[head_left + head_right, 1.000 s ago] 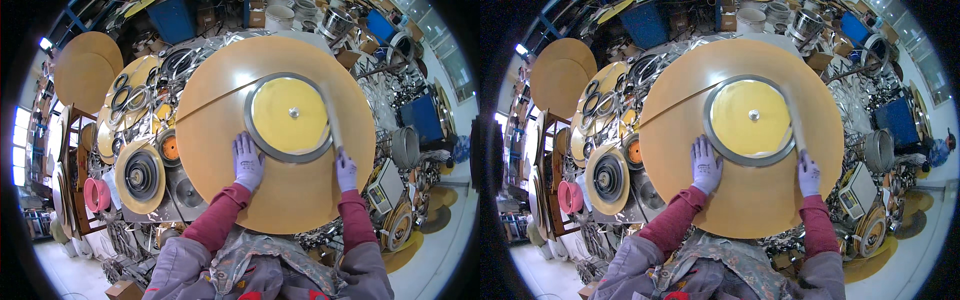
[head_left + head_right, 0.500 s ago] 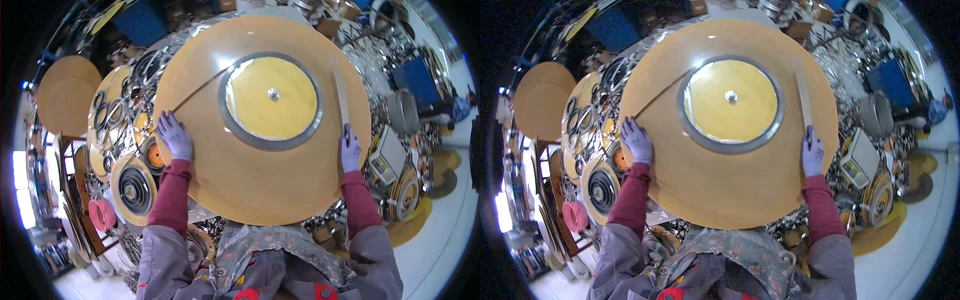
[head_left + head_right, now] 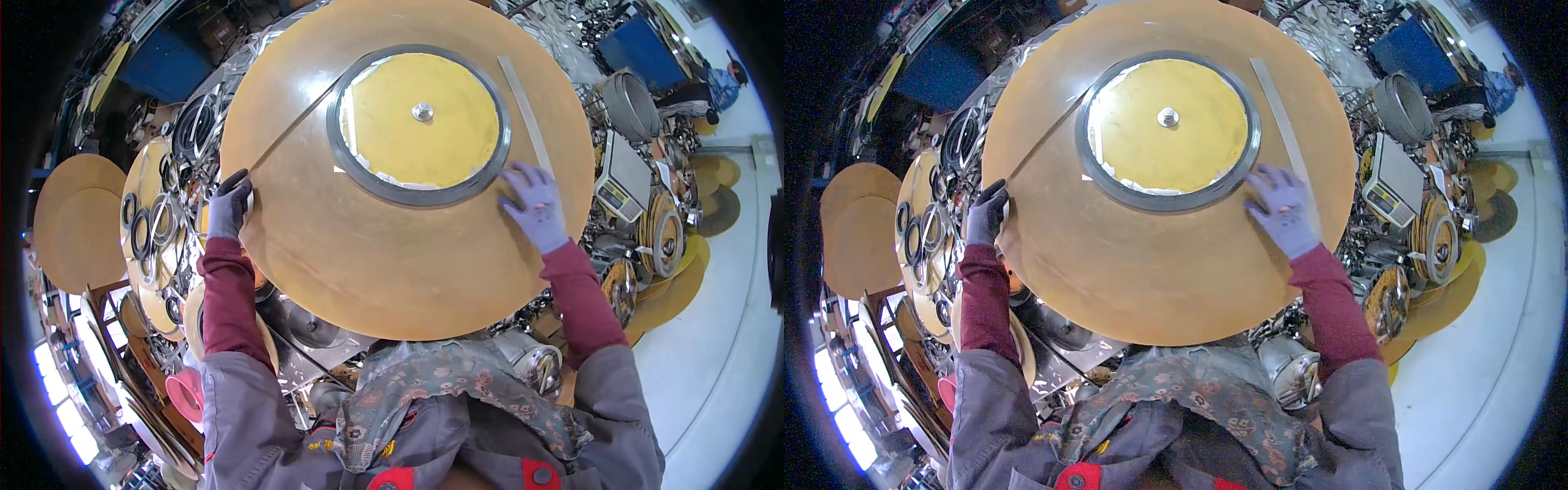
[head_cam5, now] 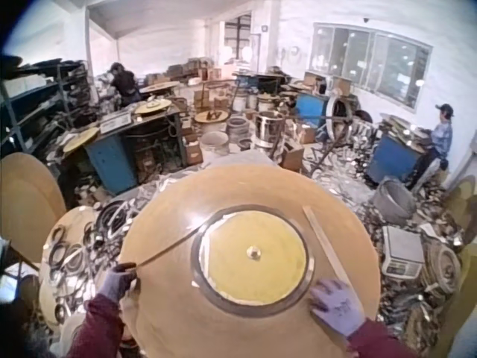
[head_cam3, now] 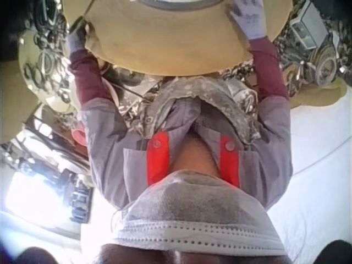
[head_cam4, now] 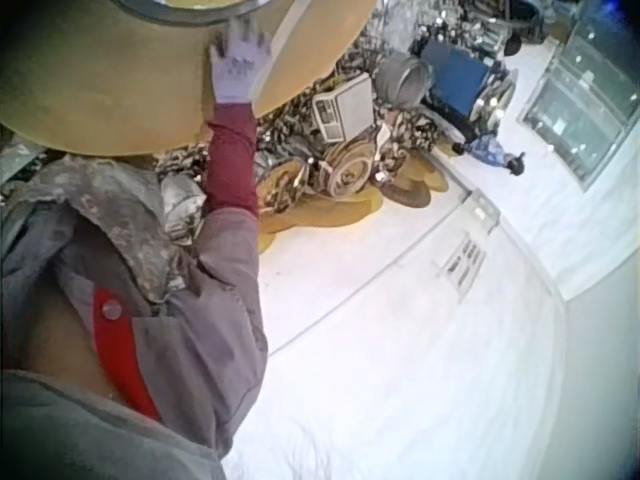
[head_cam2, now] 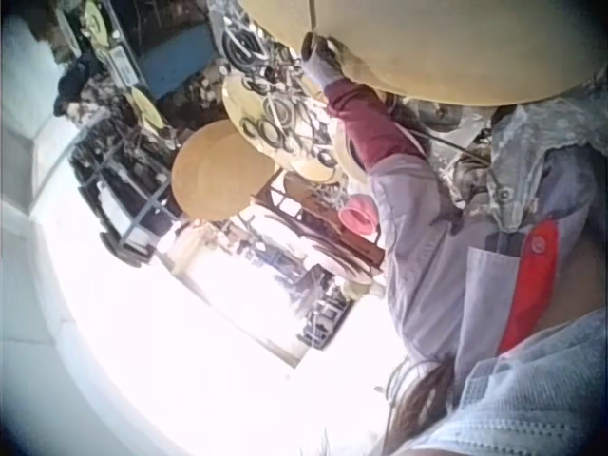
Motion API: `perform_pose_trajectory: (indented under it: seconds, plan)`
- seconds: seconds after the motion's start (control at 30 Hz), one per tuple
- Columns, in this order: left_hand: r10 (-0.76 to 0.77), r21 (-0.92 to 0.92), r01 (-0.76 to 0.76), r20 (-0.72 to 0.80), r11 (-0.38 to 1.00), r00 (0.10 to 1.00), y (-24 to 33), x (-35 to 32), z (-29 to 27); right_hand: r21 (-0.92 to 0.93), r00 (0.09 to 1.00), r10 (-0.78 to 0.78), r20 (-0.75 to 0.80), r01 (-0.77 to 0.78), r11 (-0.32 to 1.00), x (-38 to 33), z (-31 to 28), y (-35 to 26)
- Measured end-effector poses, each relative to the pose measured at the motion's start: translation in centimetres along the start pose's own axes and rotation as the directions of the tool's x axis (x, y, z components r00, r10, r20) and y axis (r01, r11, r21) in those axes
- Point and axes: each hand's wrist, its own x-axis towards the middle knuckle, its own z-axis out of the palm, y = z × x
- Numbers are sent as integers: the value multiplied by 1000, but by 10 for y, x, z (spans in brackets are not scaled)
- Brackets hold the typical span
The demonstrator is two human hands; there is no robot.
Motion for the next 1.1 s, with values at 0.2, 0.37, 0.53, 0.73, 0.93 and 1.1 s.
perform_pose_trajectory:
  seconds: [0.2,0.37,0.53,0.73,0.93,1.1]
  plan:
    - [543,929,-293,128,229,830,76,-14,79,185,842,-496,213,463,867,61,21,25]
    - [540,932,-327,198,153,818,79,33,141,183,735,-637,230,610,771,76,23,32]
    - [245,863,-326,245,386,938,79,24,163,281,976,-197,-96,216,935,29,-22,27]
    - [96,682,-244,247,690,964,85,5,169,500,407,872,-272,-715,490,-193,37,139]
    - [1,521,-42,80,852,997,75,-28,174,690,651,730,205,-625,364,-220,140,102]
    - [42,528,-36,-1,849,999,59,-55,183,822,549,683,481,-553,-135,-235,212,70]
